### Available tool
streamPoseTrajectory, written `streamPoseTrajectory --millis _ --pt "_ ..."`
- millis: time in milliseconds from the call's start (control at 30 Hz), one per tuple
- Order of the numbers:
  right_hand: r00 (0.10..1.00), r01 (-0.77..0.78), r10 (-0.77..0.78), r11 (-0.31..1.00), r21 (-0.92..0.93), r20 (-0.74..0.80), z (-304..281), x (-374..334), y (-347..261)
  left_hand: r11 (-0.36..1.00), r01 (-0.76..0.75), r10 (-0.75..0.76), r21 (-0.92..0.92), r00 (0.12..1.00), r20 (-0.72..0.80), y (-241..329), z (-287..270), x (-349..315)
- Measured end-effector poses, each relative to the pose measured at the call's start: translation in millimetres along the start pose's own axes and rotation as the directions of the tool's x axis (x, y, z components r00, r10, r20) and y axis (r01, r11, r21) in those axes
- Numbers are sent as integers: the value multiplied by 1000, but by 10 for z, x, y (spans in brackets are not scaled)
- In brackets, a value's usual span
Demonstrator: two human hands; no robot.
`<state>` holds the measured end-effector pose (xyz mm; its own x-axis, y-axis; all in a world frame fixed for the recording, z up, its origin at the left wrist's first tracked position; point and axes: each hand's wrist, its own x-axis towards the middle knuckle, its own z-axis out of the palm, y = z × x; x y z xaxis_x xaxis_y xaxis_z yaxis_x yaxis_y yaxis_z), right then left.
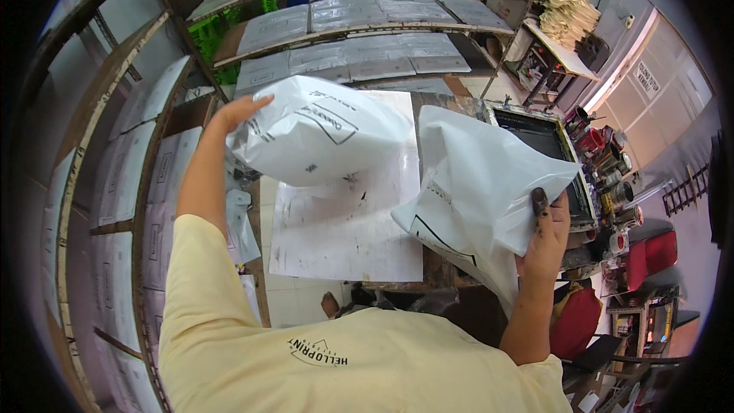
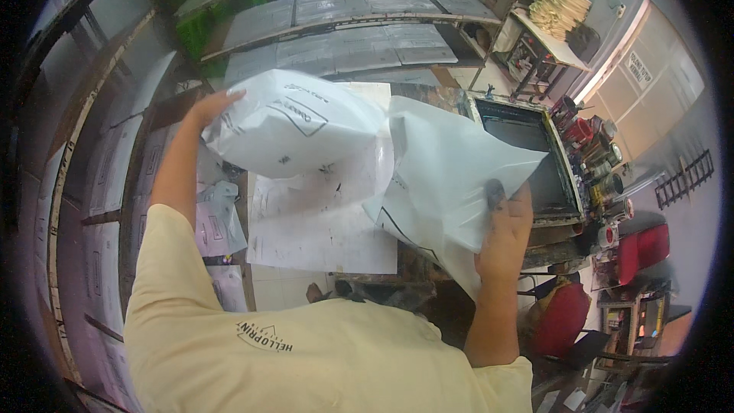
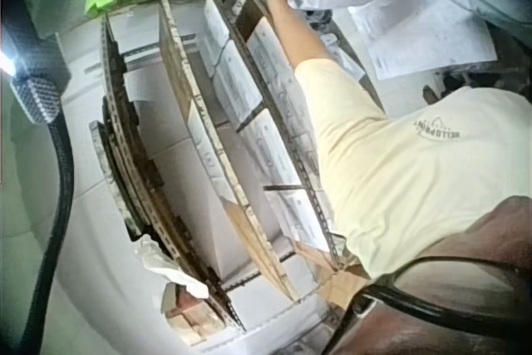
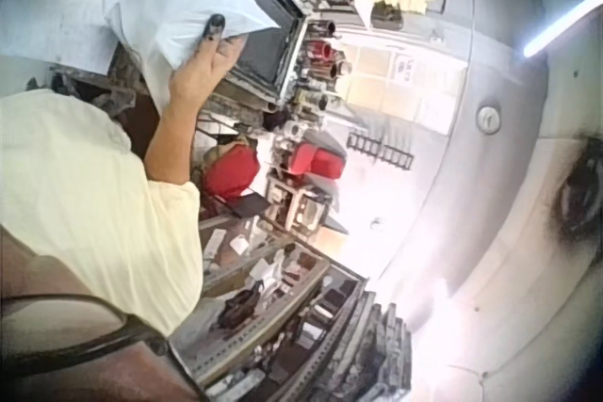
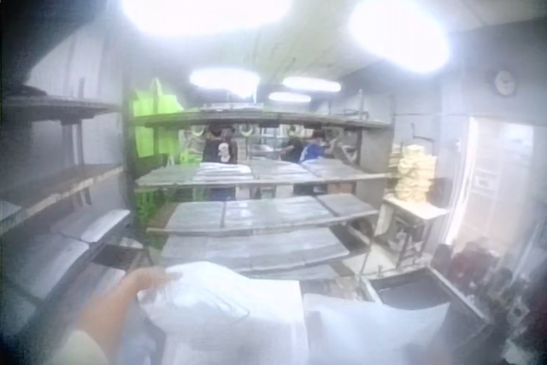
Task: The person performs screen printing on white plastic mailers, then gathers several black shirts from a bag, organizes them on a shelf, and cleans the workspace.
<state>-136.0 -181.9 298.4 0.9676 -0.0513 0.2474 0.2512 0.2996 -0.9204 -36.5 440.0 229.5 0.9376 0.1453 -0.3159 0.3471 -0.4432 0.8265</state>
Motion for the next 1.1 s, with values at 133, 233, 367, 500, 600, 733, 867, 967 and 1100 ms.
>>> streamPoseTrajectory --millis 133,233,367,500,600,733,867,967,1100 --pt "999 -21 17 997 -77 -49 305 35 -168 905 218 -145 365 966 -215 -1260 137 218" --pt "1000 -9 6 995 -103 -29 348 129 -49 824 326 109 463 711 -695 -1809 647 230" --pt "996 -71 59 980 -186 -68 598 178 53 814 252 312 523 570 -760 -1805 1365 -322" --pt "997 -42 25 970 -241 -75 607 189 54 871 60 294 487 732 -615 -1532 2635 -1324" --pt "992 -47 16 968 -245 -128 593 244 -5 892 41 225 451 823 -521 -1313 3520 -1866" --pt "995 46 -65 968 -247 -70 444 287 -5 826 350 -129 442 881 -456 -1444 3912 -1883" --pt "970 -2 -110 887 -462 -216 492 287 -75 767 337 -84 546 896 -436 -1717 4028 -1727" --pt "963 206 -269 743 -637 -3 199 366 -90 761 283 11 584 894 -448 -1846 3871 -1357" --pt "970 195 -243 829 -524 -24 404 357 -197 734 254 25 629 917 -398 -1707 3422 -760"
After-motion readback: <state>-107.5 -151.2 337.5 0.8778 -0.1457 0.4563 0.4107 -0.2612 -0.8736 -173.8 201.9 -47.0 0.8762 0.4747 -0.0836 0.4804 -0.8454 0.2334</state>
